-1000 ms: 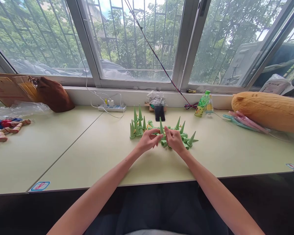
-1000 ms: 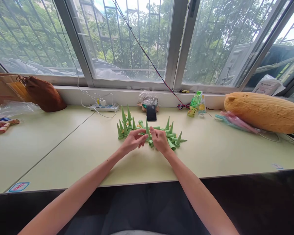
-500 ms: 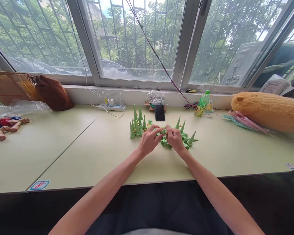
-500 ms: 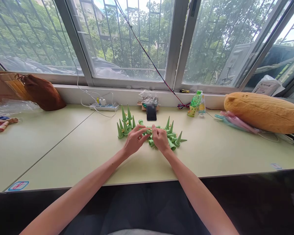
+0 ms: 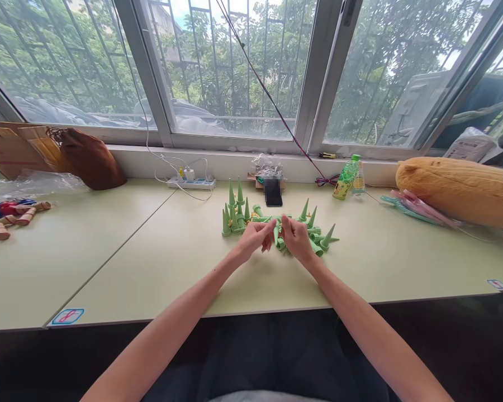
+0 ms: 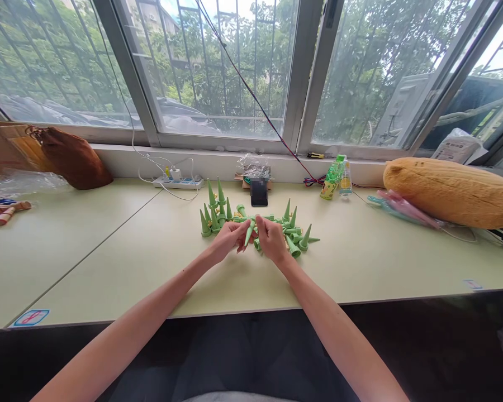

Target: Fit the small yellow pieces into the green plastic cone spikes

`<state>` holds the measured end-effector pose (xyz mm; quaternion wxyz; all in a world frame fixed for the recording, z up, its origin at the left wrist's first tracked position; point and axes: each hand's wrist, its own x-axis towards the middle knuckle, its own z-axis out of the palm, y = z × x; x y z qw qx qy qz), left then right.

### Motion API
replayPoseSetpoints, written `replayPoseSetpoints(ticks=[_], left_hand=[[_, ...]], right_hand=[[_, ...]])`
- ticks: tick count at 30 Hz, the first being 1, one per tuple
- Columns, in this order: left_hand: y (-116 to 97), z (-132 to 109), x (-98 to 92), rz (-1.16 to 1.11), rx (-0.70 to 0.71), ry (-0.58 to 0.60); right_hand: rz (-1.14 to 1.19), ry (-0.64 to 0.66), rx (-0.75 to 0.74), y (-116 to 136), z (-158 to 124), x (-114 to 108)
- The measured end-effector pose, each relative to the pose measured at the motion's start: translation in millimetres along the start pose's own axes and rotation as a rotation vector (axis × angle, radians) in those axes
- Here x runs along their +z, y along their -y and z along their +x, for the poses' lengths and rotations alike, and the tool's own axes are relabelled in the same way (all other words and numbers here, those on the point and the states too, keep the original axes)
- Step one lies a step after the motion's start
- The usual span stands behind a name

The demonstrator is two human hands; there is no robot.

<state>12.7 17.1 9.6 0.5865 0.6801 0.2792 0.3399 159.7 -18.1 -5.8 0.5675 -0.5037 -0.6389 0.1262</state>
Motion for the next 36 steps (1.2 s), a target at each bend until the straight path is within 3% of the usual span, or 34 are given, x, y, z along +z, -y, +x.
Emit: replayPoseSetpoints(ticks=[7, 14, 20, 27, 32, 36], left_hand=[[0, -1, -0.3, -0.041, 0.032, 0.021], [0, -4, 0.8, 0.141, 0.146, 0.006], [10, 0, -0.5, 0.379, 0.393, -0.082], [8, -1, -10.0, 0.729, 0.656, -0.038], [9, -1, -12.8, 0.819, 0.663, -0.062], [10, 2, -10.3, 0.835, 0.552, -0.162]], right_hand=[[0.081, 0.009, 0.07, -3, -1, 1], [0.148, 0.018, 0.187, -1, -1, -1], [0.295, 0.077, 0.264, 2, -2, -2], [0.339, 0.114, 0.301, 7, 0, -2], [0.319, 0.095, 0.274, 8, 1, -2], [0.226, -0.013, 0.222, 4, 1, 0]])
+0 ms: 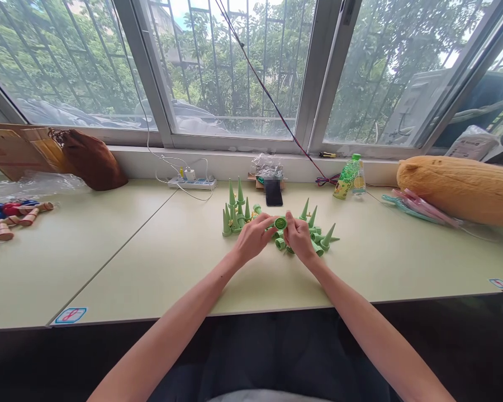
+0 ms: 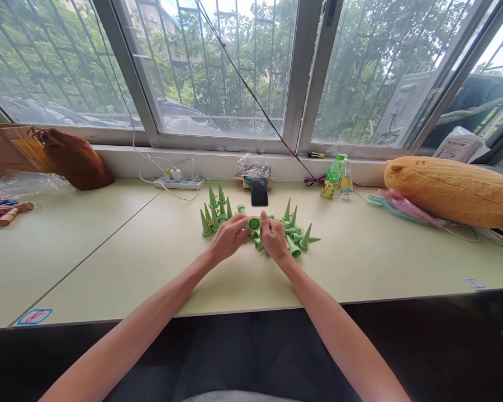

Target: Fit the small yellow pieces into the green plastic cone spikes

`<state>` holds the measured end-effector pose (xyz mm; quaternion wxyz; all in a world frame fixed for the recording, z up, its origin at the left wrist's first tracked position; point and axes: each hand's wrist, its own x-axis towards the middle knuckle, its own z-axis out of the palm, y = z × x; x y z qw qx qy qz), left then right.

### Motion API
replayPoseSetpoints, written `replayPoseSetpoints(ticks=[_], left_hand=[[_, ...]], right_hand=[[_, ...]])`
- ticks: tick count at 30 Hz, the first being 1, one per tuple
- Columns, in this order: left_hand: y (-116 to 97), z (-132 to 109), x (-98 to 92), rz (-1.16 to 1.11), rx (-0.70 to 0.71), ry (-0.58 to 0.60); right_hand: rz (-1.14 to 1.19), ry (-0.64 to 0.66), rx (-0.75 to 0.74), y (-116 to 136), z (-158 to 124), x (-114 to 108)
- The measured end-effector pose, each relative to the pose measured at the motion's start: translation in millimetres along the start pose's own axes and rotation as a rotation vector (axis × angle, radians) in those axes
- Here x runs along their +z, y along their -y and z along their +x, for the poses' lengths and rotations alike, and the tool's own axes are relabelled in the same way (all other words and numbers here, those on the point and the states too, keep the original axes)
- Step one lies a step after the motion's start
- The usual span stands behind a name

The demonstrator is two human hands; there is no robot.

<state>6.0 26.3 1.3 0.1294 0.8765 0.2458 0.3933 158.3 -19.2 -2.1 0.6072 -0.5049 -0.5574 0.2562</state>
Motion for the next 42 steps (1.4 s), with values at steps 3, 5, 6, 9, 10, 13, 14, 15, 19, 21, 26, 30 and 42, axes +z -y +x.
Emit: replayPoseSetpoints(ticks=[3, 5, 6, 9, 10, 13, 14, 15, 19, 21, 26, 30, 42], left_hand=[[-1, 3, 1.7, -0.092, -0.141, -0.07], [-3, 4, 1.4, -0.24, -0.254, -0.095], [-4, 5, 0.8, -0.333, -0.322, -0.076], [-6, 6, -1.6, -0.602, -0.474, 0.058], [-7, 6, -2.5, -0.664, -0.495, 0.105], [-10, 6, -4.3, -0.758, -0.51, 0.199], [-11, 6, -4.7, -0.772, -0.51, 0.213], [-13, 6, -5.1, -0.786, -0.508, 0.221], [-15, 6, -6.0, -0.809, -0.484, 0.219], [-15, 5, -6.1, -0.786, -0.451, 0.22], [-14, 2, -4.6, -0.678, -0.346, 0.215], [-11, 2, 0.8, -0.56, -0.236, 0.126], [2, -1, 11.2, -0.224, 0.026, -0.008]], right_hand=[[-0.118, -0.06, -0.079, -4, 0, -1], [-0.184, -0.077, -0.135, -5, 0, -2], [-0.213, -0.077, -0.158, -5, 0, -2], [-0.279, -0.042, -0.204, -5, -1, -3], [-0.289, -0.024, -0.215, -4, -1, -2], [-0.279, 0.023, -0.239, -4, -1, -2], [-0.268, 0.027, -0.243, -4, -1, -2], [-0.255, 0.027, -0.246, -4, -2, -1], [-0.229, 0.027, -0.252, -7, -1, -1], [-0.221, 0.023, -0.245, -8, -1, -1], [-0.197, -0.004, -0.169, -8, -1, 0], [-0.157, -0.019, -0.096, -6, -1, 0], [-0.042, 0.001, 0.014, -1, 1, 0]])
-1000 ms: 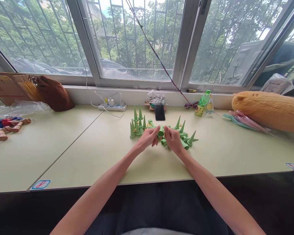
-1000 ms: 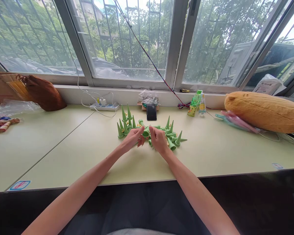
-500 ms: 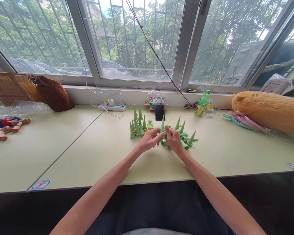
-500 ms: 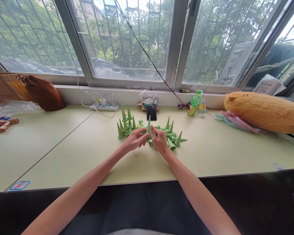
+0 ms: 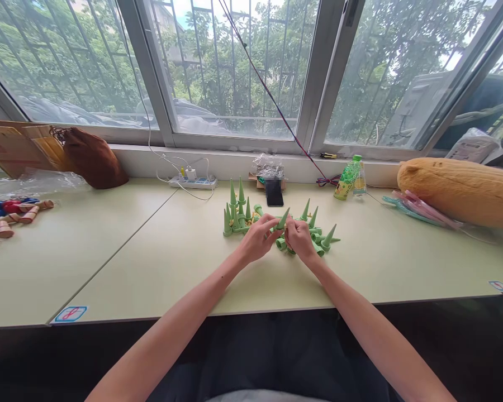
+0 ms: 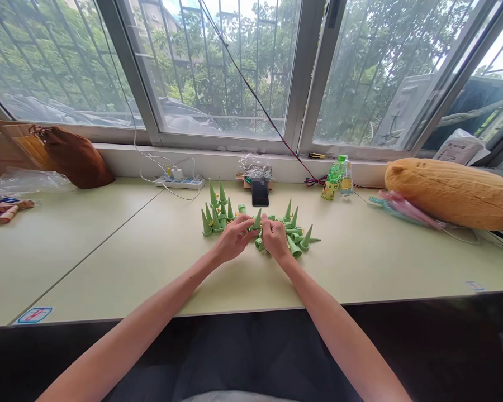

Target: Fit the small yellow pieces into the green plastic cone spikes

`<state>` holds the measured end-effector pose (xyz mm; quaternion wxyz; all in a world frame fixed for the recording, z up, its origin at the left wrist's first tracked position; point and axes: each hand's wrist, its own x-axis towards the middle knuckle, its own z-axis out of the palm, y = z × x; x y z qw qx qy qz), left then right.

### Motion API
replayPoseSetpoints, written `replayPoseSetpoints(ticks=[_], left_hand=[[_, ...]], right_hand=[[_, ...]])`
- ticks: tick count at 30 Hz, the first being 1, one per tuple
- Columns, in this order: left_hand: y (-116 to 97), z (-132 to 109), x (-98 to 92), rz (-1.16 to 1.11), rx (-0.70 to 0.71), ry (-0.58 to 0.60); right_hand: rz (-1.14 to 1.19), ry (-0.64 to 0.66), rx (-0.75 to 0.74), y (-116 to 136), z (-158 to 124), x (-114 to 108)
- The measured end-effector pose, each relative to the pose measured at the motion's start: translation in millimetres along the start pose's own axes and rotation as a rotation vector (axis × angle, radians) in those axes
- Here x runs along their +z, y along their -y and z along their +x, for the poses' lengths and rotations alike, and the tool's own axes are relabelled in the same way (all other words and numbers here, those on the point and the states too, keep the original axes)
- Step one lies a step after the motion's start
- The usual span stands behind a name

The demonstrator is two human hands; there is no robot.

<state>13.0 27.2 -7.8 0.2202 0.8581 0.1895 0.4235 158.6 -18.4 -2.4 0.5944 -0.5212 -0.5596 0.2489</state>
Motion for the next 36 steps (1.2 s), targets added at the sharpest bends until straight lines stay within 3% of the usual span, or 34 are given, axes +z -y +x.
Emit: replayPoseSetpoints(ticks=[10, 22, 36], left_hand=[[-9, 4, 0.6, -0.165, -0.18, -0.043], [-15, 4, -9.4, -0.575, -0.541, 0.179], [-15, 8, -12.9, -0.607, -0.558, 0.114]], right_hand=[[-0.102, -0.013, -0.053, -9, 1, 0], [-0.269, 0.002, -0.231, -12, 0, -2], [-0.385, 0.058, -0.295, -6, -3, -1]])
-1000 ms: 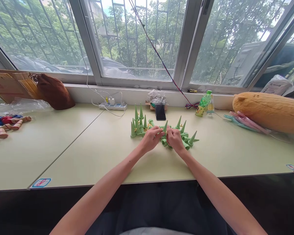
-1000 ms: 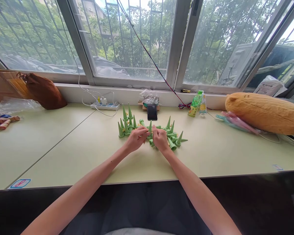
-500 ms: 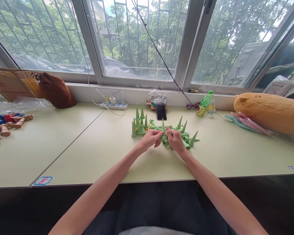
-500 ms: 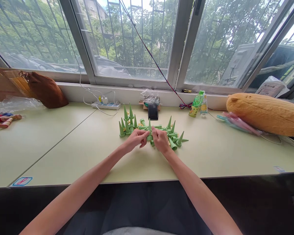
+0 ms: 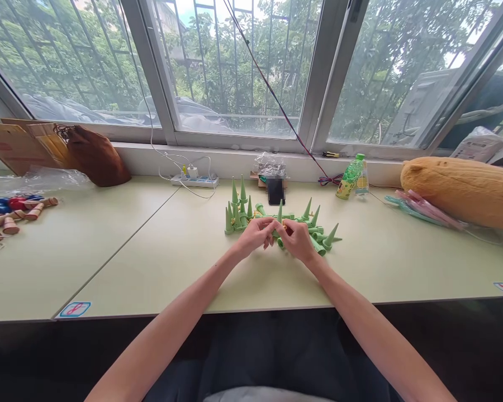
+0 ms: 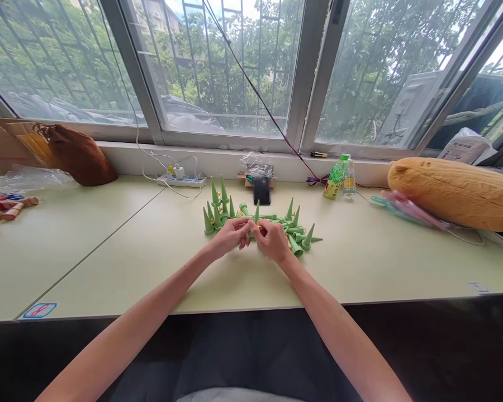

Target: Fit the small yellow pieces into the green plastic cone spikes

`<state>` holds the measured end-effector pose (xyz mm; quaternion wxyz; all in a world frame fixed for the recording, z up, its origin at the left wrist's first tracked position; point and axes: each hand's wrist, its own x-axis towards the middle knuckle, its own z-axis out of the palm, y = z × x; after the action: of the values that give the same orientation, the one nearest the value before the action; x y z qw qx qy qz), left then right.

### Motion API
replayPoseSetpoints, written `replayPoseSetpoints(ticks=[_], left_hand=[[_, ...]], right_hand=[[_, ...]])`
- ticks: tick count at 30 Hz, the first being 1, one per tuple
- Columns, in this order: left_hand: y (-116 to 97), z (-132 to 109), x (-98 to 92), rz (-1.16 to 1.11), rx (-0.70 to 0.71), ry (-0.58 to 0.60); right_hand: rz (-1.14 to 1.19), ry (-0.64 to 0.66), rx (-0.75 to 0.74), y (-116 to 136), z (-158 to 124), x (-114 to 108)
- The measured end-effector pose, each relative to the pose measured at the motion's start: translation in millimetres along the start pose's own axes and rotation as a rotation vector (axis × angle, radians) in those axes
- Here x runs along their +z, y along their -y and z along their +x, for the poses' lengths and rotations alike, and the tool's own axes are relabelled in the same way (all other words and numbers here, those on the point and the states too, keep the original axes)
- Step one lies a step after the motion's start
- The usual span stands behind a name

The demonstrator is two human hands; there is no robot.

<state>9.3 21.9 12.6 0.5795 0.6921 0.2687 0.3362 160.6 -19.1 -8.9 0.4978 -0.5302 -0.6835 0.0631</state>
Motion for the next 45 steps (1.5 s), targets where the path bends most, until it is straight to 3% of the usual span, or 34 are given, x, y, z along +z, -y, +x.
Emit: replayPoseSetpoints(ticks=[9, 27, 45], left_hand=[[11, 3, -3.1, 0.001, 0.008, 0.028], [10, 2, -0.1, -0.015, 0.013, 0.059], [12, 3, 0.3, -0.194, -0.003, 0.048]], right_hand=[[-0.042, 0.041, -0.021, 3, -1, -2], [-0.033, 0.059, -0.051, 3, -3, -2], [-0.087, -0.028, -0.082, 3, -3, 0]])
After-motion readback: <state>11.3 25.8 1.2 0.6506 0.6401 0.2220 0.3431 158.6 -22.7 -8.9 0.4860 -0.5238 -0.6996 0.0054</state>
